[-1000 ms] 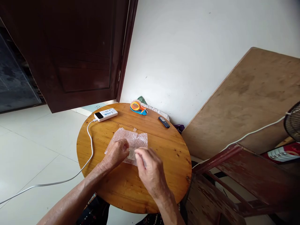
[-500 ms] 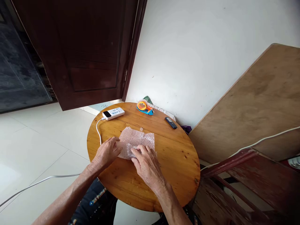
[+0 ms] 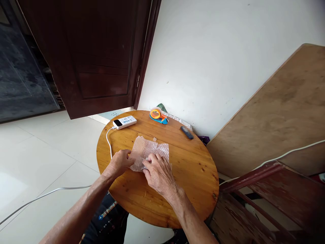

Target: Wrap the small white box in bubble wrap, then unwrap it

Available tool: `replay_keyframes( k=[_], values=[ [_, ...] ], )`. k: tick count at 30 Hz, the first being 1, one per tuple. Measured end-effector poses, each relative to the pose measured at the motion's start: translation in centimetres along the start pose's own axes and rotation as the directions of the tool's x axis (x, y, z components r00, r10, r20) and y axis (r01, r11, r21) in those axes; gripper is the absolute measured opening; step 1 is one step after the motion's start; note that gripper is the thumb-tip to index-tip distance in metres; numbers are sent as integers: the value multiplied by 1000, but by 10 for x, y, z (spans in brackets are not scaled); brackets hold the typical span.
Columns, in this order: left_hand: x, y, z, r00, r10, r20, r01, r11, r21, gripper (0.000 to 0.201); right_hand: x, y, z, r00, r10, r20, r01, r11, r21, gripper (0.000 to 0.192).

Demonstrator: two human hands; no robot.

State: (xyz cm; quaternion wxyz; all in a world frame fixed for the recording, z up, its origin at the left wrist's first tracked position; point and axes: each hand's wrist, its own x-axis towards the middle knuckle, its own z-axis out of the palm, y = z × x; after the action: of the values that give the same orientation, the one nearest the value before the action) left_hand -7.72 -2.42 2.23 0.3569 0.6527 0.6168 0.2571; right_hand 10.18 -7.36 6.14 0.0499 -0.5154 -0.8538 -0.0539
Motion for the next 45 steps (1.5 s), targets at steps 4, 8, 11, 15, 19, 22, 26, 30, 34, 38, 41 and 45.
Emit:
replay_keyframes(
  k=[4,8,11,15,19,22,26,30,34,38,41,45],
  values=[
    [0,8,9,999,0,46,9,980,-196,21,1,2,0,1000,-11,9,11,1000,5,8],
    [-1,21,20,992,-12,127,76,854,-514,25,-4,4,-1,997,65,-41,-59,989,136,44],
    [-4,34,26,987,35,157,55,844,-533,25,-7,5,-4,993,109,-45,-93,959,268,48],
    [-11,46,25,966,180,183,-97,917,-387,18,-14,9,-9,993,93,-71,-59,922,383,52],
    [-13,48,16,923,289,256,-234,946,-224,12,-39,23,-16,970,174,-171,-58,844,534,43],
    [-13,47,14,899,330,288,-303,943,-137,5,-63,35,-14,871,468,-150,-268,708,654,27],
    [-12,51,19,919,319,230,-347,934,89,19,-72,44,5,737,667,111,-544,487,683,53],
    [-14,59,24,934,280,224,-336,900,277,19,-57,47,22,705,683,191,-596,424,682,66],
    [-15,61,23,930,277,243,-357,842,405,11,-50,49,24,636,765,101,-671,483,562,70],
    [-14,55,25,907,365,209,-420,808,412,14,-51,46,20,613,782,117,-724,496,480,72],
    [-11,48,29,896,414,160,-444,822,357,19,-44,43,20,623,769,143,-734,512,446,72],
    [-10,44,34,902,403,155,-432,844,317,22,-32,42,29,648,741,176,-700,488,522,69]
  ],
)
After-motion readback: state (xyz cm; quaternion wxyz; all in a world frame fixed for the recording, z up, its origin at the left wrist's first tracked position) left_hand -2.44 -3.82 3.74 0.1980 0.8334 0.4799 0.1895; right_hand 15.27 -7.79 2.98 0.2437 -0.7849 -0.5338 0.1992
